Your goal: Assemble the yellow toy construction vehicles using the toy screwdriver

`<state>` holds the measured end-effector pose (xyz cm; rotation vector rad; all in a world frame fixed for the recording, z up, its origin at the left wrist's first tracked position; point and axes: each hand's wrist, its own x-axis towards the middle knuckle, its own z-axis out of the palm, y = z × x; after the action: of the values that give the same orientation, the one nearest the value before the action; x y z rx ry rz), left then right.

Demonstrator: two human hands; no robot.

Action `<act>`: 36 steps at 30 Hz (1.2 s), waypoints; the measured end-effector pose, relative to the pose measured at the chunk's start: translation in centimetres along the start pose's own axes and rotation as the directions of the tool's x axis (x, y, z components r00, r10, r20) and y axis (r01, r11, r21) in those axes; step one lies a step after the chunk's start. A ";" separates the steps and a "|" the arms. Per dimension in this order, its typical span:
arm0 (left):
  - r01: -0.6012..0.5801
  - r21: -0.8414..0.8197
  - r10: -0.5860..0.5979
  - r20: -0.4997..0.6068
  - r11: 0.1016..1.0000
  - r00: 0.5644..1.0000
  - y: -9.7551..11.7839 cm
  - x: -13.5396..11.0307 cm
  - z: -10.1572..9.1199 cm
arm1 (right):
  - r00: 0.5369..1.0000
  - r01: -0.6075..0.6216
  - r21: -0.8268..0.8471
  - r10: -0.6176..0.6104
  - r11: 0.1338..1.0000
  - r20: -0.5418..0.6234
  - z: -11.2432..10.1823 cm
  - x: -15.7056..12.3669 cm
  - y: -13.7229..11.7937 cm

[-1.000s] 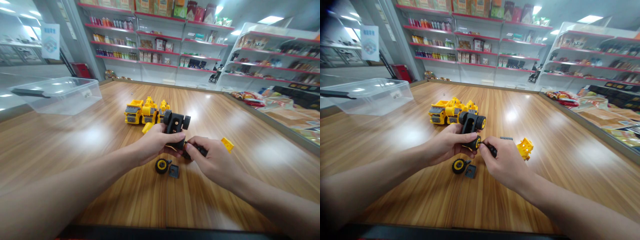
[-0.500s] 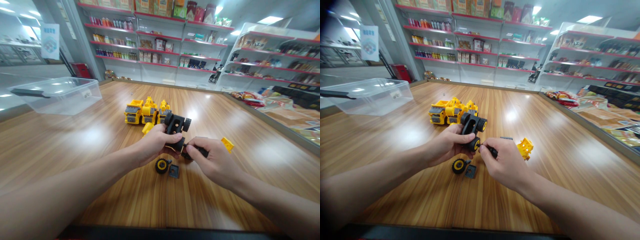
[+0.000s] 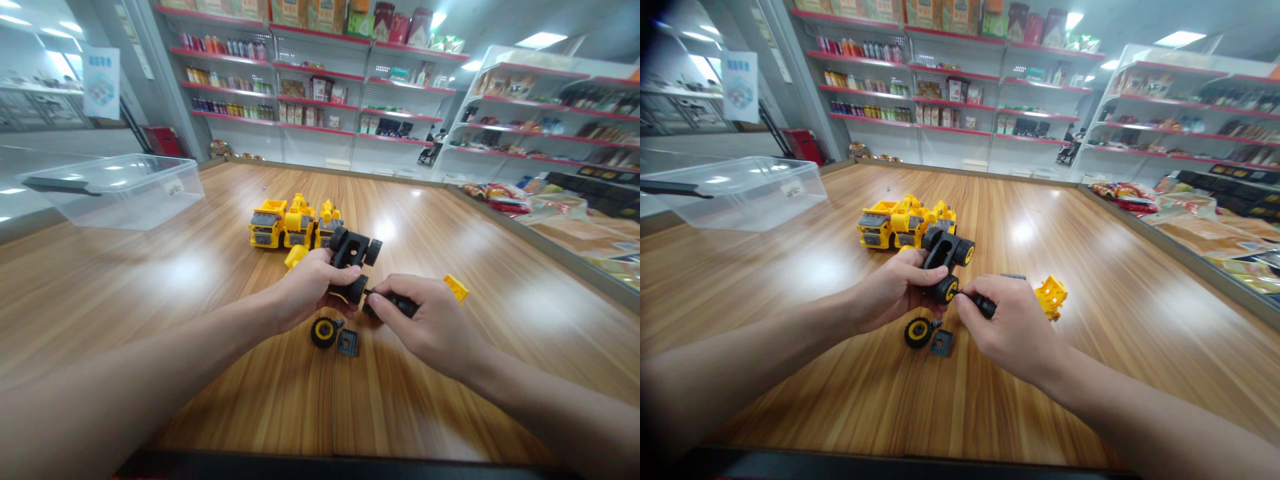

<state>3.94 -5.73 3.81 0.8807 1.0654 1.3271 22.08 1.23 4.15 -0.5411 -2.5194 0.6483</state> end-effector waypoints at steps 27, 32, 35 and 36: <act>-0.012 0.022 0.011 0.045 1.000 0.999 -0.3 0.0 0.0 | 1.000 0.001 0.012 -0.001 1.000 0.018 0.1 0.0 0.0; -0.002 -0.003 0.002 0.046 1.000 0.999 -0.3 0.0 0.0 | 1.000 0.014 0.007 -0.014 1.000 0.004 0.2 -0.1 0.1; -0.009 0.012 0.009 0.059 1.000 0.998 -0.3 0.0 -0.1 | 1.000 0.016 0.018 -0.017 1.000 0.014 0.2 0.0 0.1; -0.011 0.015 0.010 0.061 1.000 0.998 -0.3 0.0 -0.2 | 1.000 0.016 0.021 -0.016 1.000 0.018 0.2 0.0 0.1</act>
<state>3.90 -5.80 3.44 0.9330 1.0264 1.2943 22.03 1.24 3.98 -0.5089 -2.5280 0.6758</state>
